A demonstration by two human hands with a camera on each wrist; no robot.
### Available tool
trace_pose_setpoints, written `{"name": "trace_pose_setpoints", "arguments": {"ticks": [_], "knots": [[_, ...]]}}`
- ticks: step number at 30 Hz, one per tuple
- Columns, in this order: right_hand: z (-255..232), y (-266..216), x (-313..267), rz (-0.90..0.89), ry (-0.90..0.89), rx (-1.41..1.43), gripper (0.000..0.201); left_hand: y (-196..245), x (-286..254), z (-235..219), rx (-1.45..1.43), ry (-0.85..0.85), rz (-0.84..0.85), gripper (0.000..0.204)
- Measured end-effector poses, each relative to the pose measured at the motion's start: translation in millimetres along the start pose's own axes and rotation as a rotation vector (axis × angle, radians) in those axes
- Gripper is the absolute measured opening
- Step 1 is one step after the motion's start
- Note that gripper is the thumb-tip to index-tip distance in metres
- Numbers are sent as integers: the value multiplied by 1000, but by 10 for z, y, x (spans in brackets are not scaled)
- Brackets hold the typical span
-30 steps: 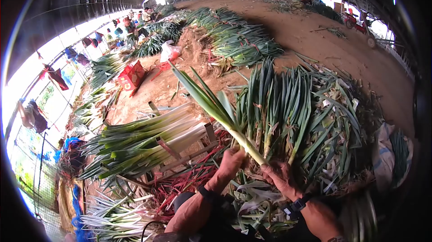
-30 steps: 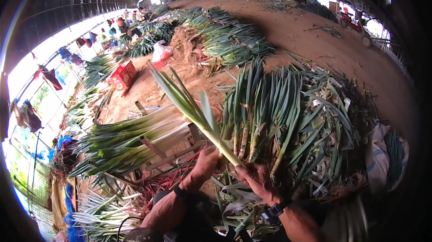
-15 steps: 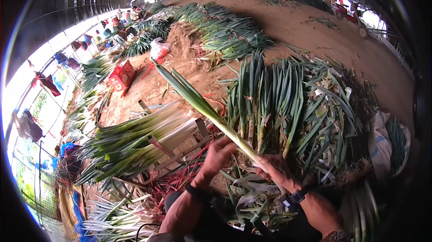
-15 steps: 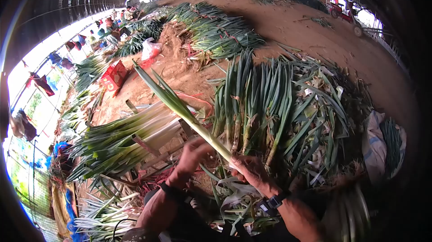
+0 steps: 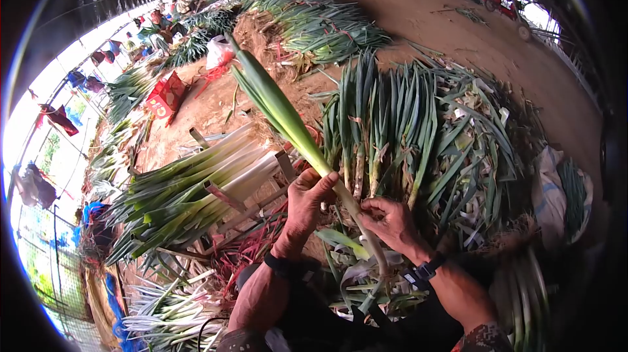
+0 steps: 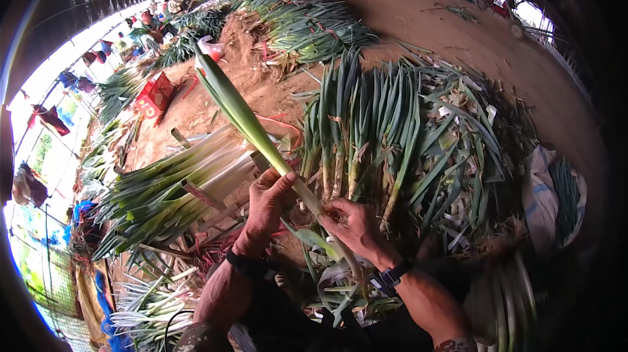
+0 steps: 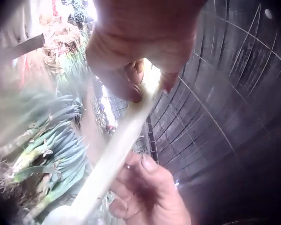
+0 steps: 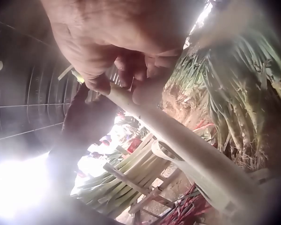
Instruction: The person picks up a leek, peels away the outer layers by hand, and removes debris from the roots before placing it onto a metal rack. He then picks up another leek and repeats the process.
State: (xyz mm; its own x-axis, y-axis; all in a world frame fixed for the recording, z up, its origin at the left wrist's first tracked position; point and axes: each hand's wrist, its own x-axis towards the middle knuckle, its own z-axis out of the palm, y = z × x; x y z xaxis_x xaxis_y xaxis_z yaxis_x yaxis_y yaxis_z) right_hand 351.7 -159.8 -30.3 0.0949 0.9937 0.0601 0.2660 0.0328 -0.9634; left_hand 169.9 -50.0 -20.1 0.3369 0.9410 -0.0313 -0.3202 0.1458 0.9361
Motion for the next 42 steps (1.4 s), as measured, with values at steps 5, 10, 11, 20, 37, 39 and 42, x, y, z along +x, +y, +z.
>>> {"name": "trace_pose_setpoints", "arguments": {"ticks": [5, 10, 11, 20, 37, 39, 42], "knots": [[45, 166, 49, -42, 35, -80, 20, 7, -31, 78, 85, 17, -26, 30], [50, 134, 33, -133, 58, -202, 20, -31, -43, 95, 125, 3, -13, 30], [56, 153, 34, -145, 70, -226, 20, -59, -34, 79, 125, -8, -9, 30], [77, 478, 72, 81, 67, 12, 12, -134, -13, -6, 40, -13, 89, 33], [67, 242, -436, 66, -459, 86, 20, 405, 66, -631, -622, 327, 122, 61], [102, 443, -610, 6, -545, -328, 22, 517, 71, -740, -574, 351, 196, 62], [-106, 1309, -1056, 167, -734, -789, 25, 688, 17, -924, -561, 332, 266, 64]]}}
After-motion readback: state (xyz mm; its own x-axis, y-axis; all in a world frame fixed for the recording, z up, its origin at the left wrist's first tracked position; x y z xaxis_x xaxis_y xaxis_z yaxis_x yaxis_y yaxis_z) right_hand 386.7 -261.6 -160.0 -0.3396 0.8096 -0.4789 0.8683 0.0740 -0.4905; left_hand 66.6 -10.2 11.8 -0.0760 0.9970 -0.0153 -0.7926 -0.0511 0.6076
